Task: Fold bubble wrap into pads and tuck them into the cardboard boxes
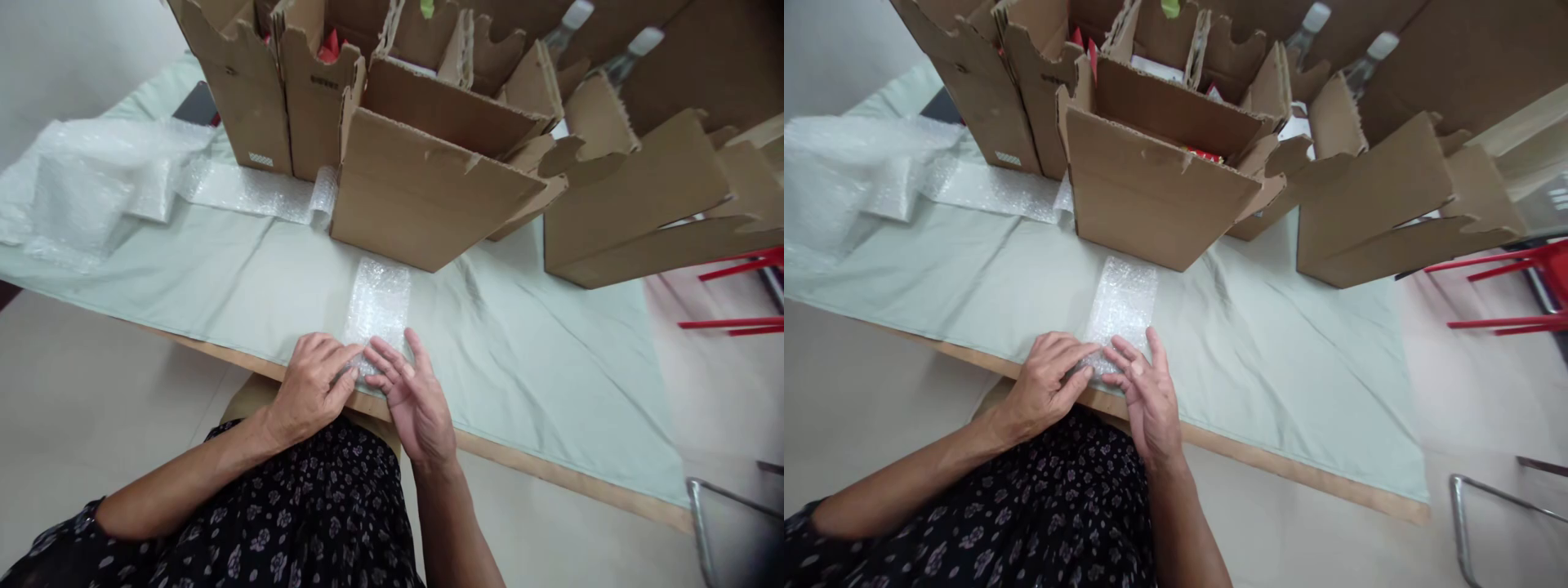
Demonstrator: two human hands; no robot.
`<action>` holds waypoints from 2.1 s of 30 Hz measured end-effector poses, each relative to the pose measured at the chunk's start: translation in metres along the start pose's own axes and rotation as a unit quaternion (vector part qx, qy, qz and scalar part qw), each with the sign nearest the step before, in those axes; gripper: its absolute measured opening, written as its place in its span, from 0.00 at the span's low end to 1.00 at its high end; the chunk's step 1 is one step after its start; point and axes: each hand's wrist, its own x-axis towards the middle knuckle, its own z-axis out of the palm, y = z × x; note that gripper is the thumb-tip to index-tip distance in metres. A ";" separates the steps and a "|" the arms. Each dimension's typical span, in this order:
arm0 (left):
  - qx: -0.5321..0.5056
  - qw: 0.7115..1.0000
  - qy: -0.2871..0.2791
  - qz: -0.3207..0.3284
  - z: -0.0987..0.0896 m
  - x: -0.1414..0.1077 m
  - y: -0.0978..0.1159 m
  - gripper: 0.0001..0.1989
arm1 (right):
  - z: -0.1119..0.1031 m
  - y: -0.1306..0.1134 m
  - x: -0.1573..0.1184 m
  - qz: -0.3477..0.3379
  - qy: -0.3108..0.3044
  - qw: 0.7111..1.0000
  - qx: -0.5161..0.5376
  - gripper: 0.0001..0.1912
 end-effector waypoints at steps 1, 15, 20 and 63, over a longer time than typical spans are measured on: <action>0.013 1.000 -0.005 -0.003 -0.001 0.003 -0.001 0.14 | 0.001 0.001 -0.002 -0.010 -0.006 1.000 -0.008 0.39; 0.068 0.996 -0.035 0.035 -0.004 0.007 -0.013 0.16 | -0.019 0.011 -0.017 -0.322 -0.015 0.756 -0.570 0.24; 0.121 0.992 -0.013 0.024 -0.008 0.003 -0.012 0.15 | -0.017 0.012 -0.009 -0.327 -0.012 0.708 -0.626 0.19; -0.104 0.994 0.006 0.034 0.010 0.040 -0.023 0.17 | -0.026 0.002 0.005 -0.394 -0.001 0.669 -0.630 0.15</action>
